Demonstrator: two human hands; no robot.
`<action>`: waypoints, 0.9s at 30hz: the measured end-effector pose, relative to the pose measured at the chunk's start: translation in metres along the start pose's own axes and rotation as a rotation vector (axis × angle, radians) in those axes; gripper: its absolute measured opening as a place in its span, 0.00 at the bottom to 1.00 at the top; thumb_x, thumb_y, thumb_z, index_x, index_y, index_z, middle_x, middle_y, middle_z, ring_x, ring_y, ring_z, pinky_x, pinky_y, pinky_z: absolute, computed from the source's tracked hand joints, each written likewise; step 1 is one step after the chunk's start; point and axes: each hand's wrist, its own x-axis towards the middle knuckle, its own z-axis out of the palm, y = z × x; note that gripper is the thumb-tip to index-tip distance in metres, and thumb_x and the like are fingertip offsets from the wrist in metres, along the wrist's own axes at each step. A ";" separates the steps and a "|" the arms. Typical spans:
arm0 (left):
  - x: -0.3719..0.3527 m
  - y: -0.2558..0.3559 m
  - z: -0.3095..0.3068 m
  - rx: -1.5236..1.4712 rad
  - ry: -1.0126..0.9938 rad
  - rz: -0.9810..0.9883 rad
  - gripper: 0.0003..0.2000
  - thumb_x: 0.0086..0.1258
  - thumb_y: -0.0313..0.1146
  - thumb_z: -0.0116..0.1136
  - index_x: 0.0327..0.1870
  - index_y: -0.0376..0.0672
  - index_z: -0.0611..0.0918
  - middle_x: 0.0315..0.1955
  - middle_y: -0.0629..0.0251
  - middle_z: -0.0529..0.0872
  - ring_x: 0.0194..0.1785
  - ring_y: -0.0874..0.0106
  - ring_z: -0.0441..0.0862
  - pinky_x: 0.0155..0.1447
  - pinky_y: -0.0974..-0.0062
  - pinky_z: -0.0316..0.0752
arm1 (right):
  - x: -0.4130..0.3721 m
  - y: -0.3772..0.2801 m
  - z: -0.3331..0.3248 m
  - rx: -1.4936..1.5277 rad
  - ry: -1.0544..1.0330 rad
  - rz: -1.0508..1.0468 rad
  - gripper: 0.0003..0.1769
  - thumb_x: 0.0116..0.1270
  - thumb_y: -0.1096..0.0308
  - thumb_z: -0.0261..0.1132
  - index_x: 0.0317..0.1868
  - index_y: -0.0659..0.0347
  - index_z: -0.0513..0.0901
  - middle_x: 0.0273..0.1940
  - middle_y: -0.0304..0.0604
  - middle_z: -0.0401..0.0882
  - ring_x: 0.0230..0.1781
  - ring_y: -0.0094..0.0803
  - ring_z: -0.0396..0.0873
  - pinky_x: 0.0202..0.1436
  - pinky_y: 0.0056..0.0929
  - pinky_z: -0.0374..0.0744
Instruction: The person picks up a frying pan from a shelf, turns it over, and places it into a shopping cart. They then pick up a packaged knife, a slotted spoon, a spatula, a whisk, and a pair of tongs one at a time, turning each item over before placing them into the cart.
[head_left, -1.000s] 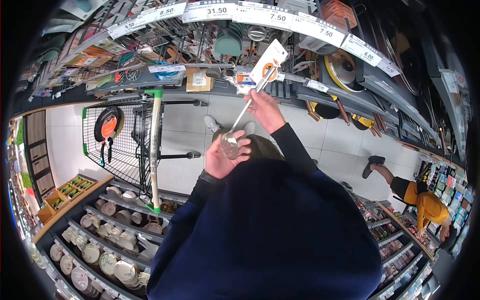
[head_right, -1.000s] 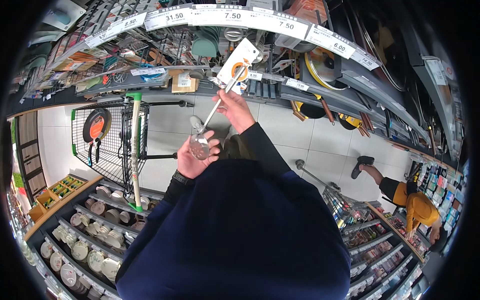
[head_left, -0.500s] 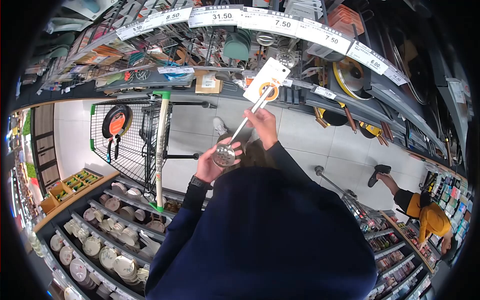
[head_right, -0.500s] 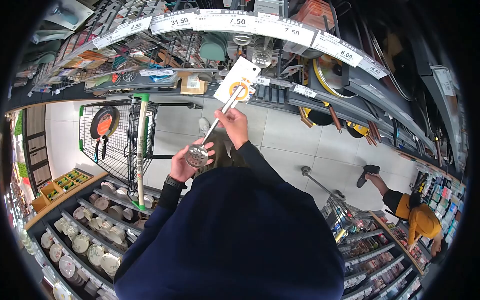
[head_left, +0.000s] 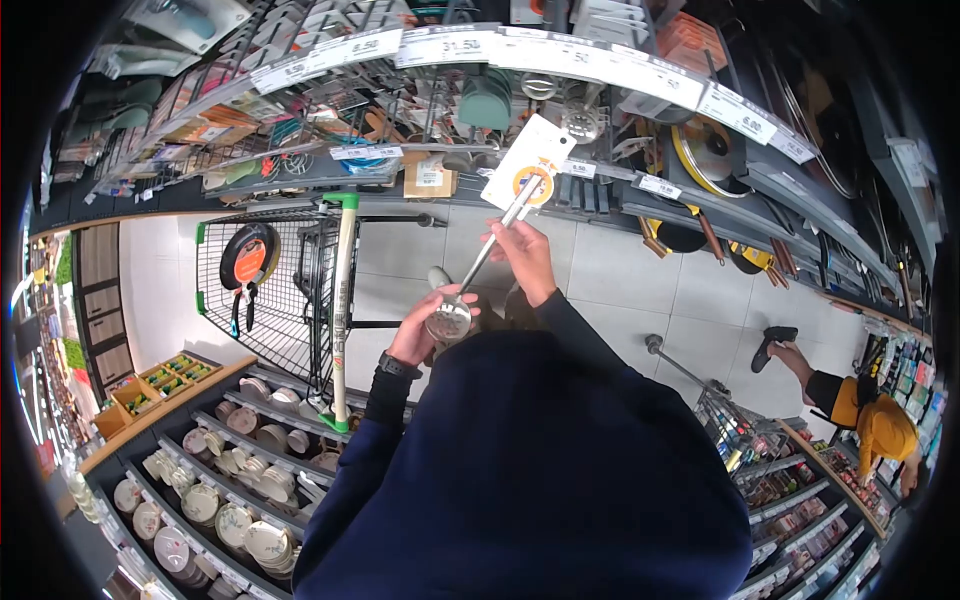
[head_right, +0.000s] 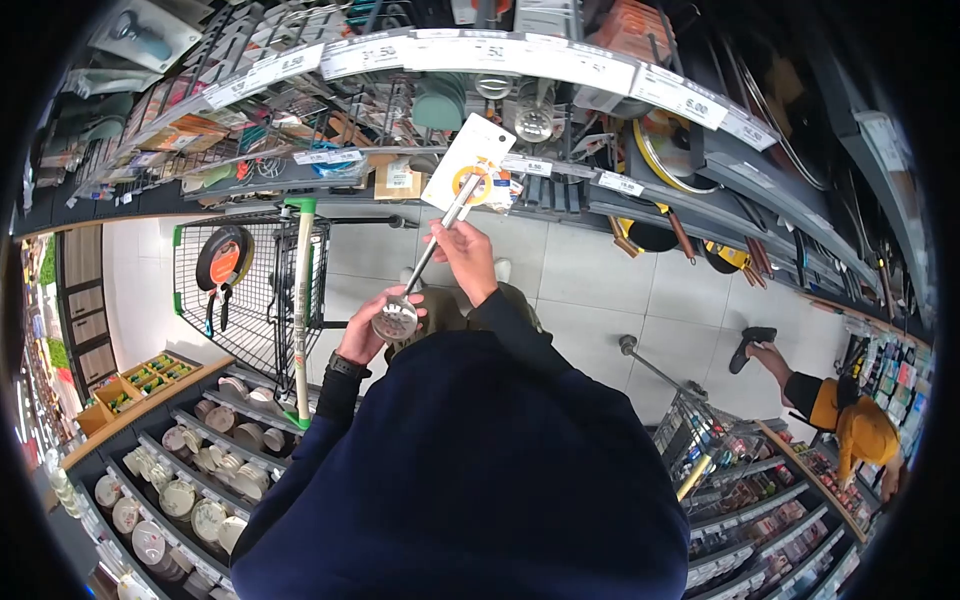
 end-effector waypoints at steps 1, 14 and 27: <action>-0.005 0.007 -0.002 0.094 -0.024 0.016 0.28 0.78 0.46 0.48 0.70 0.33 0.68 0.63 0.43 0.78 0.63 0.51 0.80 0.68 0.57 0.74 | 0.002 0.001 0.008 -0.015 -0.005 -0.003 0.15 0.75 0.61 0.65 0.50 0.65 0.83 0.38 0.40 0.88 0.30 0.17 0.79 0.36 0.19 0.80; -0.116 0.121 -0.080 0.339 0.176 0.048 0.10 0.77 0.26 0.53 0.55 0.34 0.77 0.43 0.60 0.87 0.36 0.76 0.85 0.45 0.79 0.81 | -0.003 0.031 0.199 -0.062 -0.368 0.133 0.12 0.72 0.65 0.68 0.45 0.67 0.82 0.37 0.40 0.86 0.32 0.21 0.83 0.39 0.23 0.84; -0.213 0.163 -0.309 0.552 0.610 0.309 0.07 0.74 0.22 0.57 0.50 0.32 0.80 0.36 0.65 0.87 0.39 0.78 0.85 0.45 0.80 0.80 | 0.005 0.139 0.403 -0.266 -0.658 0.181 0.16 0.73 0.74 0.62 0.59 0.67 0.78 0.45 0.47 0.88 0.39 0.29 0.88 0.41 0.24 0.84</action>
